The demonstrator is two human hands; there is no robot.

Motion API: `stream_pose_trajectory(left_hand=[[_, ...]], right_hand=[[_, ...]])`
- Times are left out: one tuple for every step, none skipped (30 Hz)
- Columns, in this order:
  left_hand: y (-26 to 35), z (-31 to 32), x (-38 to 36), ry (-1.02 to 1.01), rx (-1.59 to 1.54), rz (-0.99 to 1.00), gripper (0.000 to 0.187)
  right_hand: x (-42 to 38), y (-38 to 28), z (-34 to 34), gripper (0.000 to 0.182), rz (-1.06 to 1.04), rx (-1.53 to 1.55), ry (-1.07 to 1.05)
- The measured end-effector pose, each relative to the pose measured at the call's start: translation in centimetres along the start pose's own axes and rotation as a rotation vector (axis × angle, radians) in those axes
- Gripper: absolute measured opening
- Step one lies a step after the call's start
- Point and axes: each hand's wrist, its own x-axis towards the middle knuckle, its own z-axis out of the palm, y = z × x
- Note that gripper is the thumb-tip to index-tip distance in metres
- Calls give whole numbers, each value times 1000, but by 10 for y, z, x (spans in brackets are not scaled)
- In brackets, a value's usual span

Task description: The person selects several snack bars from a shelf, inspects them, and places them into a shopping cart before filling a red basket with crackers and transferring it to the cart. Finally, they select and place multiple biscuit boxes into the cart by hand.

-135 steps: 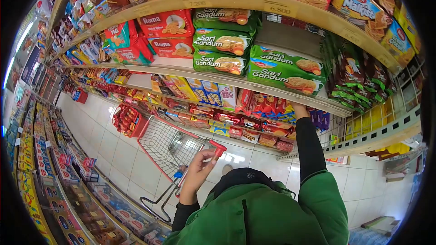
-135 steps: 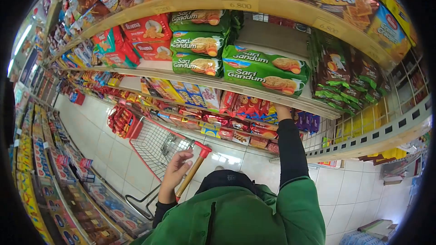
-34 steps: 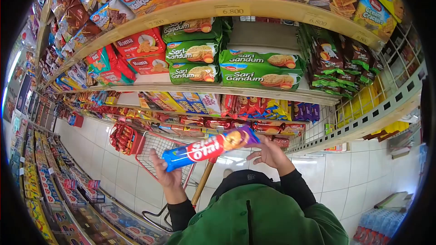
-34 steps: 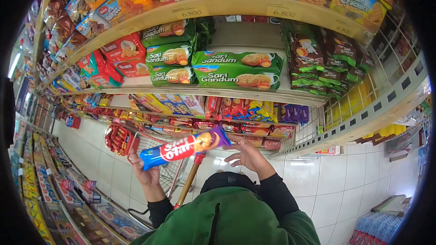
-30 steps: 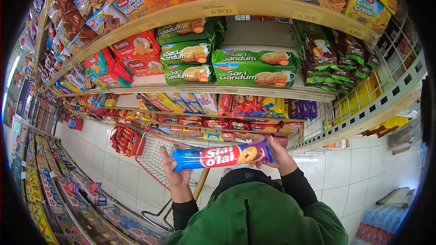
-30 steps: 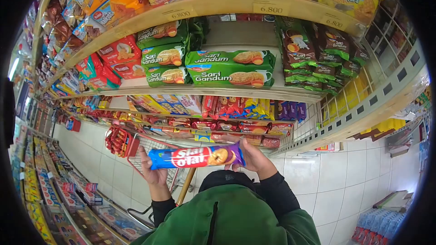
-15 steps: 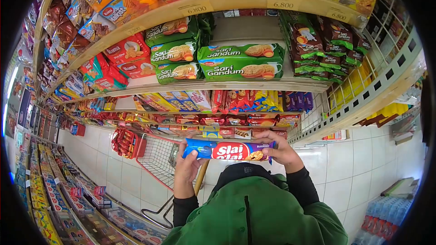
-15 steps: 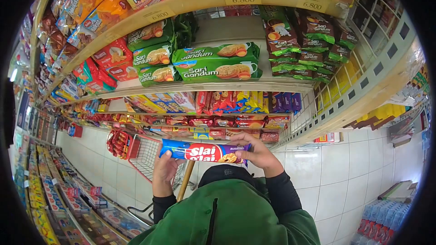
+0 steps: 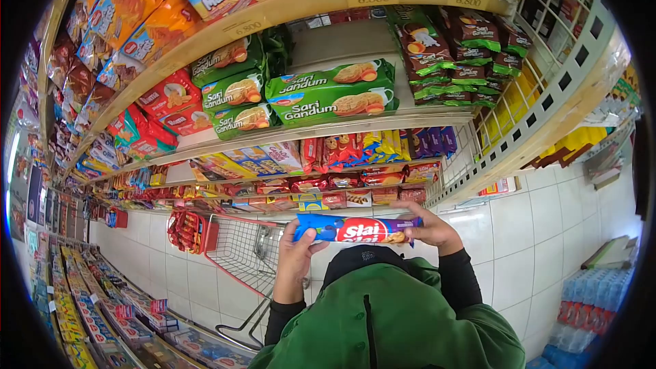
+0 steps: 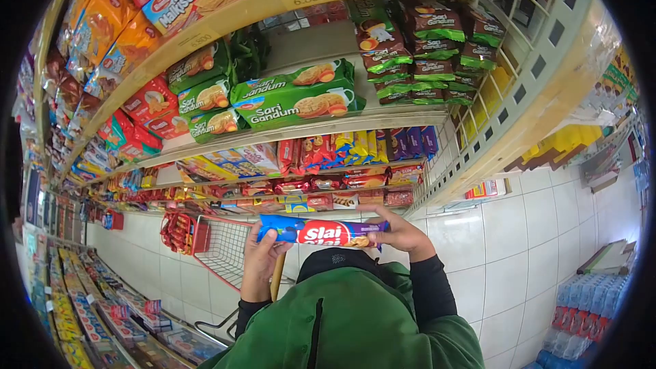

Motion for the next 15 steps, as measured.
stream_pose_trajectory(left_hand=[[-4, 3, 2, 15, 6, -32, 34], [-5, 7, 2, 1, 16, -104, 36], [-7, 10, 3, -18, 32, -144, 38], [-8, 13, 5, -37, 45, -184, 39], [-9, 15, 6, -55, 57, -223, 40], [-6, 14, 7, -99, 112, -243, 42], [-4, 11, 8, -92, 108, -243, 43], [-2, 7, 9, -85, 104, -243, 43], [0, 3, 10, -77, 100, -243, 44], [5, 2, 10, -56, 101, -217, 43], [8, -1, 10, -44, 105, -204, 43], [11, -4, 9, -32, 108, -190, 42], [13, -7, 8, -20, 112, -176, 42], [13, -10, 8, -5, 110, -166, 41], [12, -13, 8, 9, 108, -156, 41]], right_hand=[[-5, -2, -4, 52, 18, -55, -32], [-8, 9, -13, 46, 2, -73, -9], [-15, 8, -17, 43, -8, 13, 46], [-24, 4, -19, 41, -17, 97, 101], [-31, 2, -21, 39, -26, 181, 154], [-37, 3, -24, 33, -73, 226, 277], [-46, 7, -31, 32, -118, 265, 329], [-56, 13, -42, 31, -164, 305, 381], [-63, 17, -48, 30, -209, 344, 432], [-69, 22, -51, 30, -223, 362, 520], [-73, 25, -53, 30, -236, 380, 608], [-74, 26, -53, 30, -250, 398, 694], [-71, 27, -52, 31, -260, 389, 772], [-65, 28, -48, 32, -271, 379, 849], [-59, 29, -46, 33, -282, 368, 926]])
